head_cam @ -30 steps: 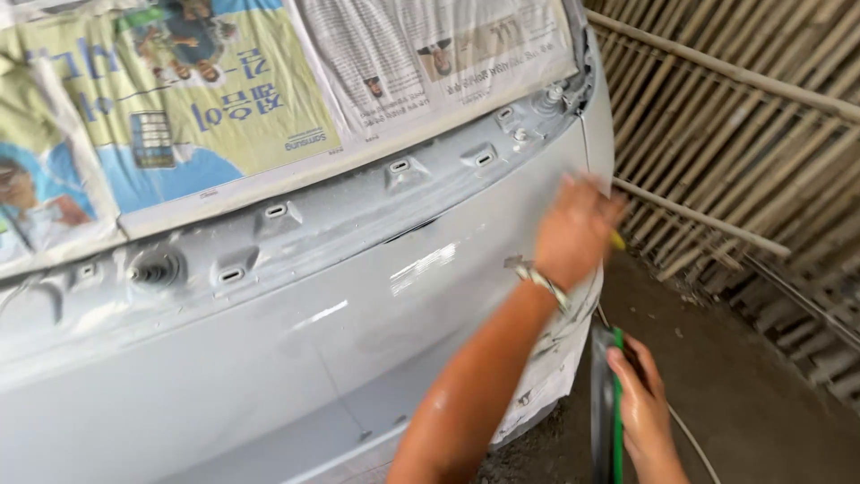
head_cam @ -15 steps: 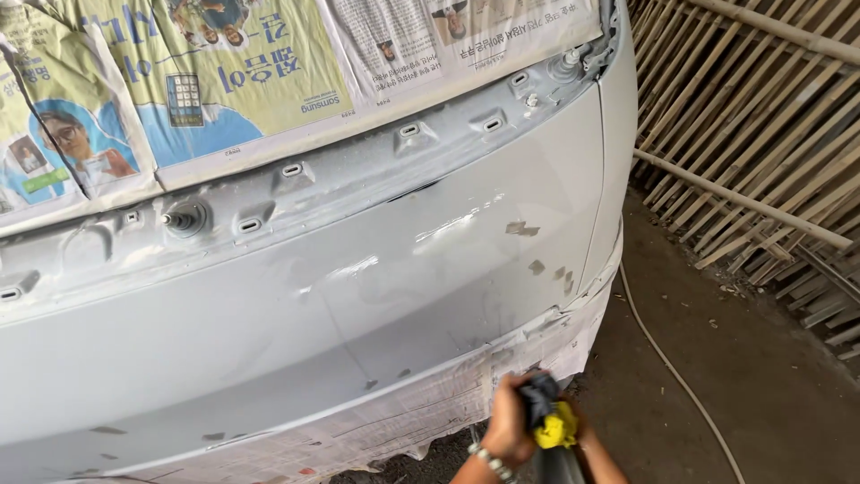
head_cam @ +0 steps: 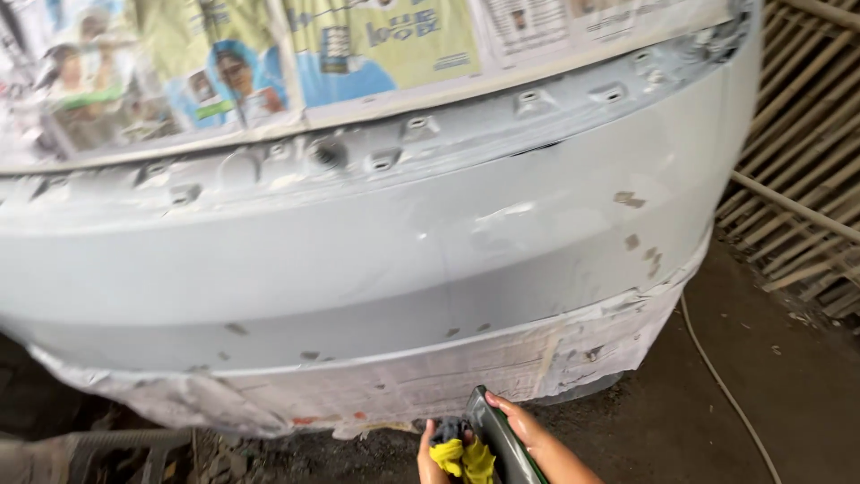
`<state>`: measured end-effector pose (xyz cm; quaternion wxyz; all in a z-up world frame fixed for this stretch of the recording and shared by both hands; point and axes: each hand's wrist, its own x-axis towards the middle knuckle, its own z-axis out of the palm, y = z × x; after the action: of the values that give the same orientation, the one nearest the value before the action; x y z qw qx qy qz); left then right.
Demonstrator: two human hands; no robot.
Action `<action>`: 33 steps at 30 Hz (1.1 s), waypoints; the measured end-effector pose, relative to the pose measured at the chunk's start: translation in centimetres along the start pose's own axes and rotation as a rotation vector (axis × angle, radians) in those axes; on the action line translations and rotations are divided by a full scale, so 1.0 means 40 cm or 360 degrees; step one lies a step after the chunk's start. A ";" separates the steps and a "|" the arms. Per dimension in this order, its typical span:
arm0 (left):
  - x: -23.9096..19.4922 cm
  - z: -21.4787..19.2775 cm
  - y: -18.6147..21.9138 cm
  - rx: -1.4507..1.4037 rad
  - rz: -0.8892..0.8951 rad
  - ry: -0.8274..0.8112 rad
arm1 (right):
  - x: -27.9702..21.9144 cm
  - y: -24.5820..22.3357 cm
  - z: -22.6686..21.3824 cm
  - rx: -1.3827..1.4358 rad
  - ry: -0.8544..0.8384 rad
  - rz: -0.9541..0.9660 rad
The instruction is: The person sands a white car bumper using a green sanding block and wipes the surface with a yellow cloth. The person moves along the bumper, sanding different areas and wiping away dust.
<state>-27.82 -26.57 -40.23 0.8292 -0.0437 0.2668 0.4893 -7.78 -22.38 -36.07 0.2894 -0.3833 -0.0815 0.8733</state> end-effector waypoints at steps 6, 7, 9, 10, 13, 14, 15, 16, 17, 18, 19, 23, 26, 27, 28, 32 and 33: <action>-0.218 0.209 0.073 -0.0217 0.0103 0.0491 | 0.045 0.100 0.062 0.0070 -0.0310 0.0038; -0.218 0.224 0.079 -0.0199 0.0082 0.0489 | 0.049 0.101 0.057 0.0088 -0.0302 0.0017; -0.212 0.257 0.081 -0.0136 0.0133 0.0451 | 0.047 0.101 0.036 0.0115 -0.0303 -0.0150; -0.234 0.332 0.078 -0.0112 0.0103 0.0448 | 0.044 0.096 0.024 0.0139 -0.0289 -0.0176; -0.261 0.527 0.045 0.0276 0.0145 0.0328 | 0.032 0.088 -0.045 0.0014 -0.0076 -0.0505; -0.240 0.575 0.028 0.0526 0.0223 0.0235 | 0.036 0.083 -0.086 -0.0040 0.0063 -0.0712; -0.219 0.622 0.009 0.0774 0.0301 0.0135 | 0.039 0.077 -0.128 -0.0093 0.0201 -0.0919; -0.192 0.672 -0.001 0.0786 0.0283 0.0119 | 0.045 0.043 -0.153 -0.0083 0.0215 -0.0939; -0.164 0.722 -0.012 0.1158 0.0449 -0.0026 | 0.050 0.007 -0.181 0.0020 0.0212 -0.1018; -0.138 0.771 -0.029 0.1522 0.0618 -0.0174 | 0.050 -0.024 -0.213 0.0124 0.0210 -0.1090; -0.130 0.861 -0.040 0.1528 0.0601 -0.0190 | 0.018 -0.090 -0.224 0.0135 0.0226 -0.1105; -0.027 1.210 -0.081 0.2357 0.1155 -0.0608 | -0.082 -0.415 -0.334 -0.0155 0.0577 -0.1407; 0.043 1.402 -0.126 0.2549 0.1158 -0.0701 | -0.287 -0.611 -0.101 0.0236 0.0432 -0.1451; 0.064 1.469 -0.139 0.2670 0.1103 -0.0682 | -0.436 -0.659 0.032 0.0359 0.0378 -0.1476; 0.082 1.495 -0.139 0.2671 0.1090 -0.0686 | -0.503 -0.679 0.065 0.0366 0.0387 -0.1475; 0.153 1.528 -0.097 0.3088 0.1583 -0.0778 | -0.650 -0.692 0.102 0.0122 0.0517 -0.1467; 0.168 1.526 -0.074 0.3213 0.2008 -0.0873 | -0.660 -0.683 0.092 0.0073 0.0800 -0.1654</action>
<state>1.60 -2.45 8.06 0.1366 0.8615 0.3175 0.3718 15.89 -14.71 -7.15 0.6992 -0.4822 -0.1688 0.5000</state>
